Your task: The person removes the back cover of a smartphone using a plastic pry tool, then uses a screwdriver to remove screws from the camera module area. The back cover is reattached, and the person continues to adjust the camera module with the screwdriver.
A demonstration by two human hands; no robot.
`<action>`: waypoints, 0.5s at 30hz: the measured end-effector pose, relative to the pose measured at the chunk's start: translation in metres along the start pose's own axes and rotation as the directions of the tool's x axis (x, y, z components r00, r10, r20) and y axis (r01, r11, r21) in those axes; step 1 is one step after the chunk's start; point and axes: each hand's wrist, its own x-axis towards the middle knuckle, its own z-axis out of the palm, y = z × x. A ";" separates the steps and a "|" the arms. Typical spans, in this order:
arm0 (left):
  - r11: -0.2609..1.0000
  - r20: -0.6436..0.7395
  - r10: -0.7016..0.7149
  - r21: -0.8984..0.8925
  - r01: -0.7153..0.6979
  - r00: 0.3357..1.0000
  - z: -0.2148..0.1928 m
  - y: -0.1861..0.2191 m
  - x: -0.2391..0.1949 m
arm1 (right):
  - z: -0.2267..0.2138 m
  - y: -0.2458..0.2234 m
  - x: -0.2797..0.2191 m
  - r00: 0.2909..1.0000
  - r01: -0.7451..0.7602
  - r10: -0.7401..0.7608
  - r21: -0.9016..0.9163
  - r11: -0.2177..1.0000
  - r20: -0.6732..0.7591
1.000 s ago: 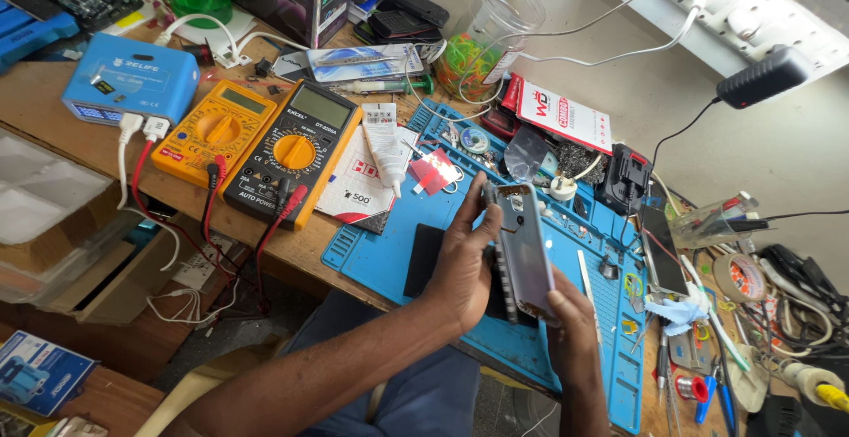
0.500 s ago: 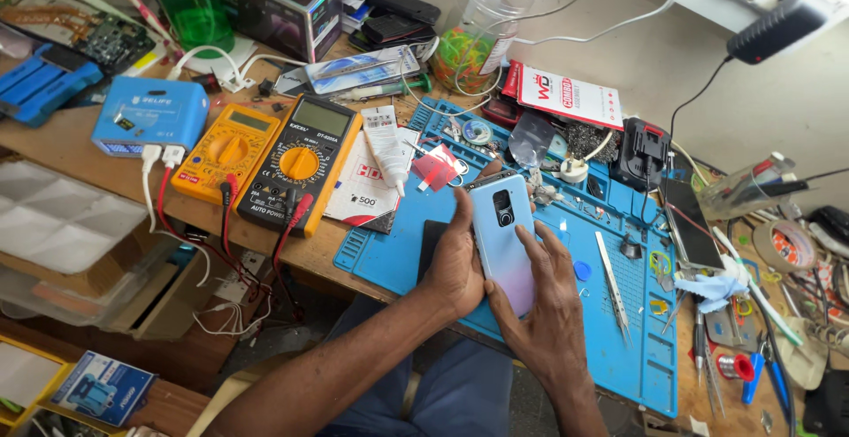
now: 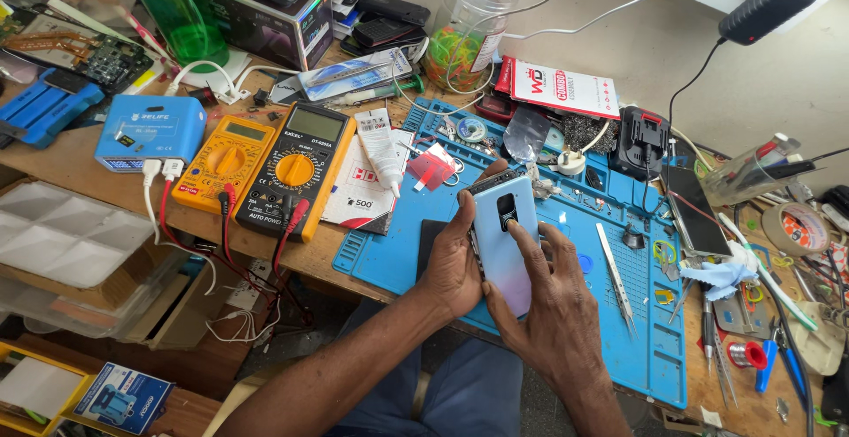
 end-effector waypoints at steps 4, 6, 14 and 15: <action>0.999 0.078 -0.003 -0.037 0.005 0.997 0.002 0.002 0.001 | -0.004 -0.003 -0.001 1.000 -0.009 0.009 0.012 1.000 0.010; 0.998 0.099 -0.012 -0.059 0.018 0.995 0.003 0.003 -0.001 | -0.007 -0.004 -0.002 1.000 0.029 -0.029 -0.016 0.999 -0.007; 0.991 0.160 -0.061 -0.112 0.079 0.985 0.002 0.002 -0.005 | -0.009 -0.005 -0.006 0.998 0.060 -0.061 -0.045 0.997 -0.016; 0.990 0.159 -0.063 -0.113 0.082 0.985 0.002 0.002 -0.005 | -0.008 -0.004 -0.007 0.998 0.065 -0.066 -0.050 0.997 -0.019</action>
